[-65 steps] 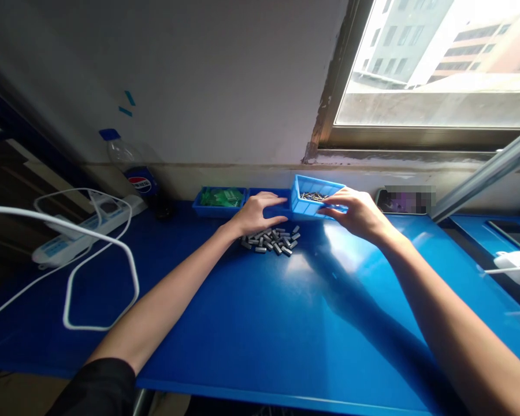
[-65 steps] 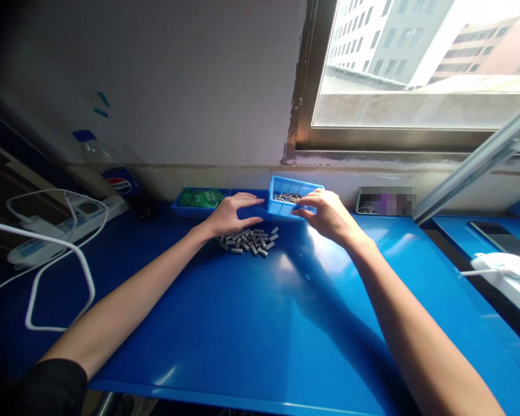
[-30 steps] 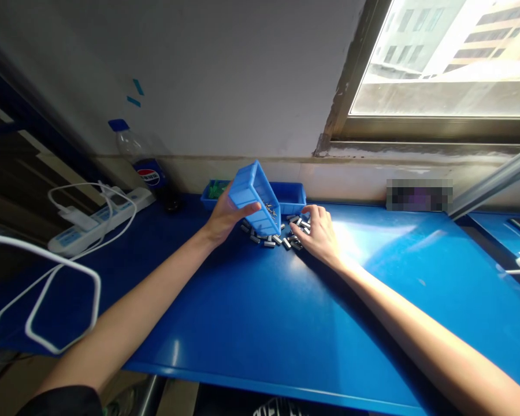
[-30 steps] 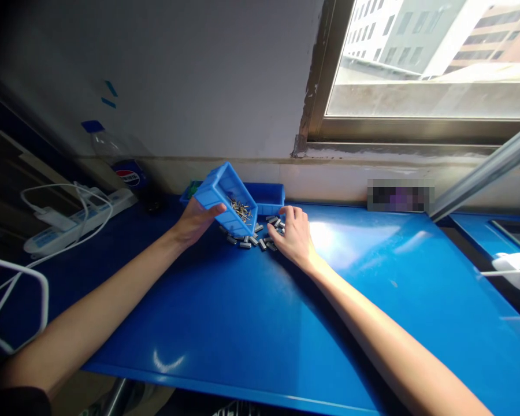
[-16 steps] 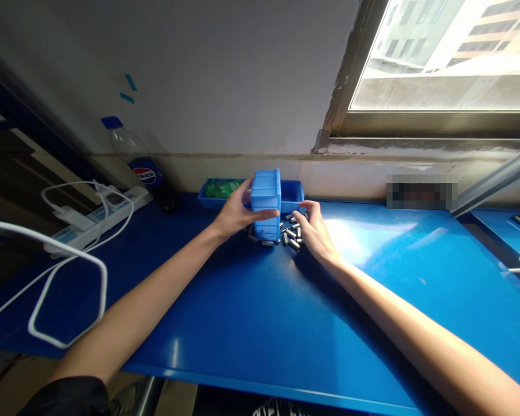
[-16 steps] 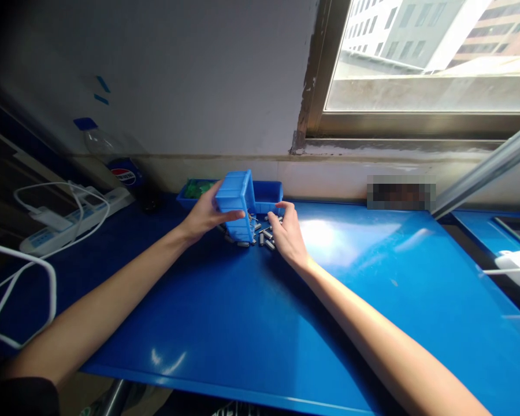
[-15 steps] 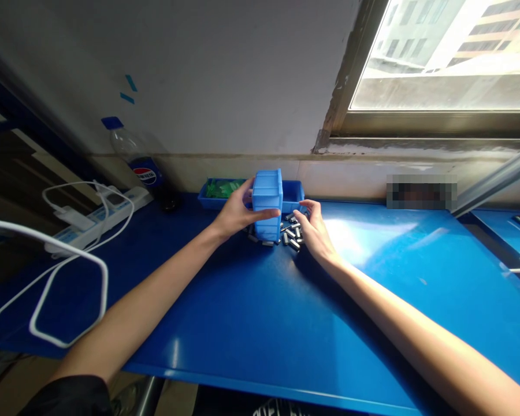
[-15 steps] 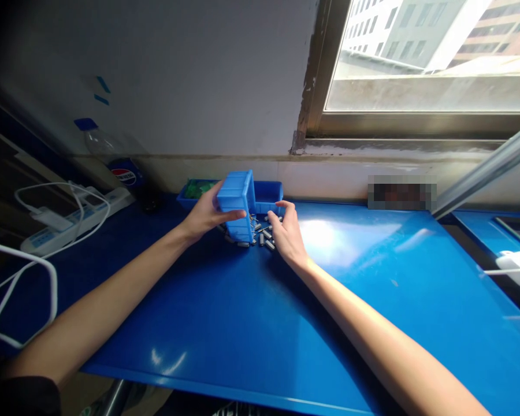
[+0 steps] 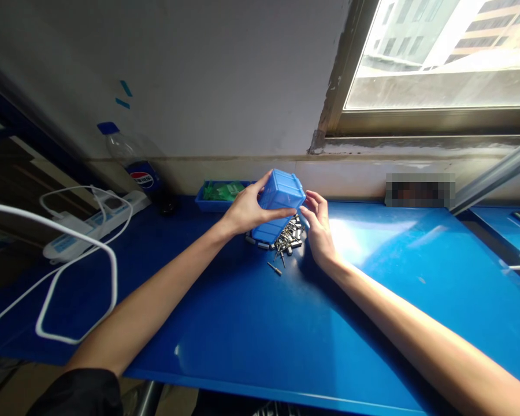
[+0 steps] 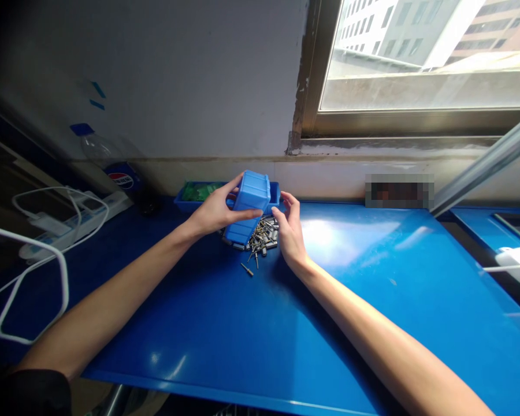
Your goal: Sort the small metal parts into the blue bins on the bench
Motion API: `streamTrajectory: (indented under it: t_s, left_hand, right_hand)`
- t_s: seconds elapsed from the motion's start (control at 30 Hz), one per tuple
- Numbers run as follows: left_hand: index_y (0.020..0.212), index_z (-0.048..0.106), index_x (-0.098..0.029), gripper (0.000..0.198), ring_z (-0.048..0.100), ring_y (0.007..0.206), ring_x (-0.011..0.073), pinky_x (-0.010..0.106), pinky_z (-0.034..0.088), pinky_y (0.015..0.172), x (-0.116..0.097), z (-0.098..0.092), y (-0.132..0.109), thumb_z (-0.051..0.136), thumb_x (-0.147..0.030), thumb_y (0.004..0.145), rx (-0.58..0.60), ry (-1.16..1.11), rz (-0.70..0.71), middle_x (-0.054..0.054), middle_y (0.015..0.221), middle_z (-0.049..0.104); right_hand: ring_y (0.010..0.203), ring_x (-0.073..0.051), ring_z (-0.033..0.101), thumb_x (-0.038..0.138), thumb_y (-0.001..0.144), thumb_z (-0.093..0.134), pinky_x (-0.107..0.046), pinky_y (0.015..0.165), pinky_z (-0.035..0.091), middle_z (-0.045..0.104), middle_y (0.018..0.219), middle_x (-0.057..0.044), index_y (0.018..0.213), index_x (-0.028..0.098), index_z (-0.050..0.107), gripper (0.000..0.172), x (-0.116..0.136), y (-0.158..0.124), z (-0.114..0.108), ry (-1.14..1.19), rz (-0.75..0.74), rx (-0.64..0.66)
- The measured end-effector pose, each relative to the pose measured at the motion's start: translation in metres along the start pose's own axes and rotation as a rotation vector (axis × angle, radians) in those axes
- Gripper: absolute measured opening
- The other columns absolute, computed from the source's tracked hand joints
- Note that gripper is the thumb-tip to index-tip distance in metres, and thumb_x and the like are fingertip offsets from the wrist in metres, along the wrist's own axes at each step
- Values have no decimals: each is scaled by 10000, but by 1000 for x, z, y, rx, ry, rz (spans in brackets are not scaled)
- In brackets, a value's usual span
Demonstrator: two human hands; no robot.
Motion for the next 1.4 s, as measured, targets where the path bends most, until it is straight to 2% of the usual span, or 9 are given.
streamTrajectory:
  t_s: [0.17, 0.27, 0.37, 0.47, 0.63, 0.77, 0.97, 1.13, 1.4]
  left_hand:
    - [1633, 408, -175, 1227, 570, 1341, 419, 551, 439, 1154, -7, 2, 3, 900, -681, 629, -34, 139, -28, 211, 1477, 606]
    - [1617, 434, -184, 1181, 528, 1383, 436, 563, 405, 1177, -11, 2, 5, 872, -707, 653, -71, 168, 5, 208, 1493, 584]
    - [1582, 483, -214, 1124, 529, 1380, 432, 545, 393, 1186, -16, 0, 6, 866, -718, 653, -122, 174, 40, 176, 1431, 617]
    - [1572, 496, -211, 1129, 531, 1361, 436, 553, 381, 1185, -25, 0, 8, 845, -761, 650, -169, 170, 40, 171, 1370, 630]
    - [1547, 528, -207, 854, 533, 1353, 366, 502, 352, 1198, -49, -8, 10, 631, -748, 894, -323, 21, 203, 143, 1359, 630]
    - [1455, 620, -174, 586, 607, 1248, 290, 460, 389, 1169, -33, -13, 12, 400, -562, 1075, -422, 82, 241, 140, 1309, 686]
    - [1333, 719, -147, 439, 551, 1352, 306, 513, 364, 1207, 20, 29, 11, 448, -345, 1050, -97, 468, 239, 126, 1322, 737]
    - [1386, 689, -182, 435, 593, 1288, 318, 547, 379, 1148, 35, 48, 3, 450, -309, 1045, -38, 552, 223, 127, 1274, 748]
    - [1499, 586, -153, 533, 418, 1501, 350, 549, 353, 1250, 28, 42, 0, 509, -412, 1040, -23, 515, 293, 144, 1466, 630]
  right_hand:
    - [1093, -243, 648, 409, 906, 642, -431, 1028, 519, 706, 1141, -49, 1084, 253, 632, 237, 32, 7, -15, -118, -102, -3]
    - [755, -181, 621, 359, 829, 714, -348, 753, 546, 696, 879, -11, 931, 229, 628, 186, 39, 13, -13, -135, -1, 196]
    - [638, -136, 574, 338, 768, 821, -295, 602, 495, 701, 891, -1, 1043, 219, 646, 347, 40, 8, 2, -47, 133, 516]
    - [619, -146, 594, 412, 792, 864, -309, 610, 512, 690, 779, 5, 1064, 206, 659, 398, 45, 5, 9, 10, 159, 584]
    - [664, -161, 633, 521, 825, 834, -345, 686, 555, 687, 783, -5, 973, 220, 653, 381, 52, 22, -3, 52, 77, 372]
    - [594, -134, 558, 532, 818, 826, -320, 598, 509, 643, 802, 8, 952, 251, 621, 373, 71, 44, -32, -6, -42, 206]
    - [586, -155, 560, 515, 939, 691, -322, 595, 451, 662, 786, -24, 984, 248, 699, 271, 102, 61, -65, -666, -237, 249]
    - [718, -278, 684, 318, 915, 683, -395, 689, 489, 770, 899, -107, 1068, 244, 811, 213, 65, 62, -75, -1414, -247, 373]
    - [866, -290, 715, 176, 935, 596, -418, 805, 525, 751, 1121, -149, 1248, 217, 778, 364, 40, 55, -61, -1416, -338, 465]
Point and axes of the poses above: each hand's wrist, its own y-axis towards the middle knuckle, its own z-axis out of the palm, x = y × z, the point moved 7 cm from there along y, towards the middle knuckle
